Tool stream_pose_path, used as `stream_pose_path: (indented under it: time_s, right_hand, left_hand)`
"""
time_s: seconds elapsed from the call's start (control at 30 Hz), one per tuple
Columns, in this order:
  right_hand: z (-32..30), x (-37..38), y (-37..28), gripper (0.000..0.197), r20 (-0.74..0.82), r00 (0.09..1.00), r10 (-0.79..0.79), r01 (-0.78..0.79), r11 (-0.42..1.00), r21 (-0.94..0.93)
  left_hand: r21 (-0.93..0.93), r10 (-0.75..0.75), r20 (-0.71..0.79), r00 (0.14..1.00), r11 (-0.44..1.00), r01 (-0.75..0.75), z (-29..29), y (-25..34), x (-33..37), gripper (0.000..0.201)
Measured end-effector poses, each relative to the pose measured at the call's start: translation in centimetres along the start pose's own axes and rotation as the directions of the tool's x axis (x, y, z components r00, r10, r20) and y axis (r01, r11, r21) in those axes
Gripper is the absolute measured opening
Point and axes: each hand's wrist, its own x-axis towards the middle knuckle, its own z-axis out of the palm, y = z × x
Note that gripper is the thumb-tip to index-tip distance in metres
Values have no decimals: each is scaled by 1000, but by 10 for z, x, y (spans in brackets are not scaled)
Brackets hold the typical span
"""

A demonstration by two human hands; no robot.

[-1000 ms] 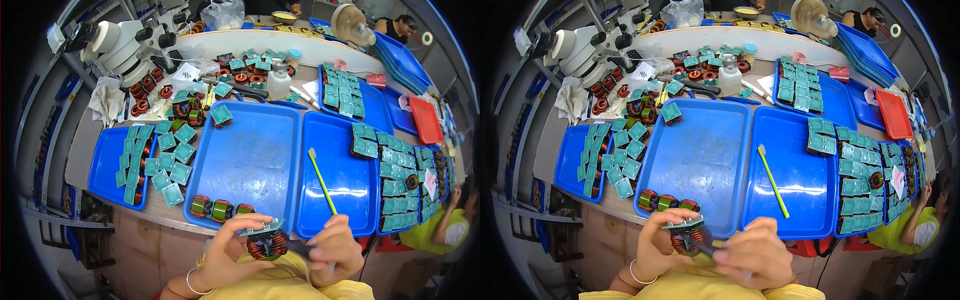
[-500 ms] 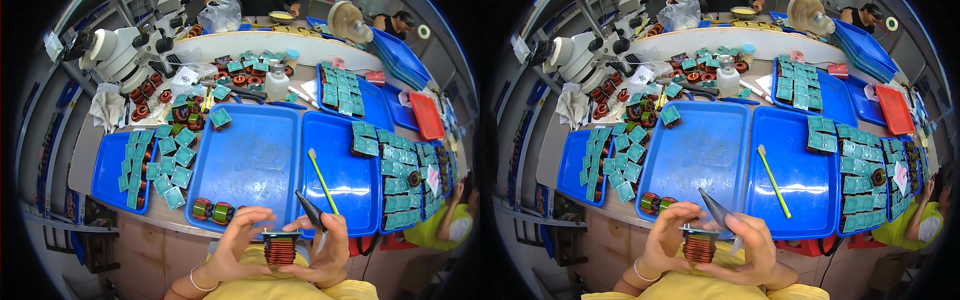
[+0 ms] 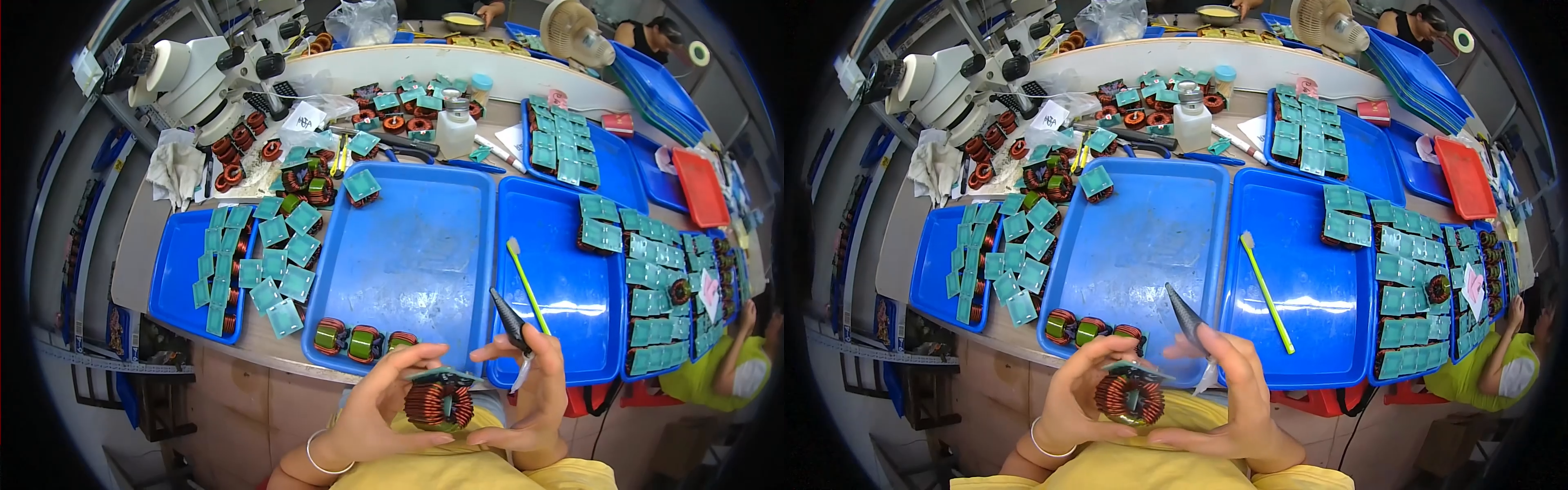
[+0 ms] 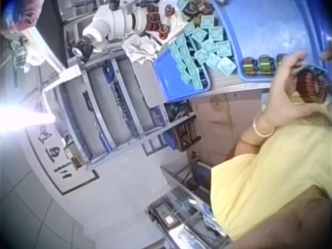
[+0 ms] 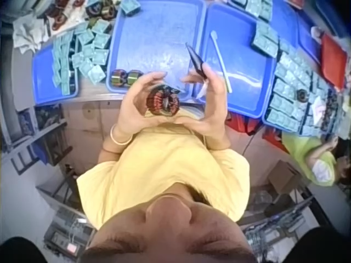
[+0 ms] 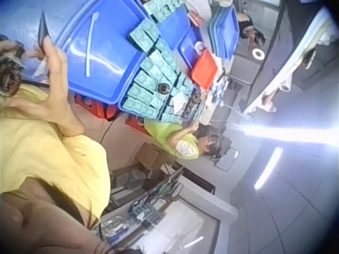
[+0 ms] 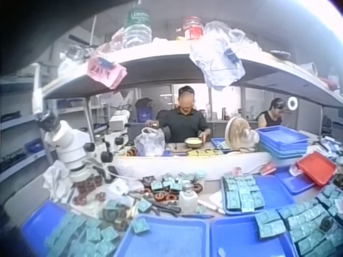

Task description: Assembling toroidal inductors onto small printed circuit boards and trimming wires.

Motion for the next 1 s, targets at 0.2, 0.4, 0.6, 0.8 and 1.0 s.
stream_pose_path:
  time_s: [0.2, 0.4, 0.6, 0.8, 1.0]
  right_hand:
    - [1, -7, -1, 95, 38, 998, 57, -57, 998, 10]
    - [4, -10, 2, 92, 35, 997, 63, -64, 998, 26]
    - [4, -12, 1, 92, 29, 998, 49, -50, 998, 31]
    - [4, -12, 1, 91, 51, 998, 43, -44, 999, 11]
    - [3, -14, 3, 106, 69, 998, 10, -8, 1000, -26]
  left_hand:
    - [110, 51, 86, 995, 992, -61, -3, 0, 0, 66]
    - [263, 142, 43, 989, 953, -149, -6, -6, -2, 64]
    - [361, 181, 37, 983, 915, -182, -7, -5, -3, 67]
    - [327, 157, -1, 988, 933, -148, -7, -6, -5, 67]
    - [373, 192, 37, 981, 908, -191, -9, -5, -5, 68]
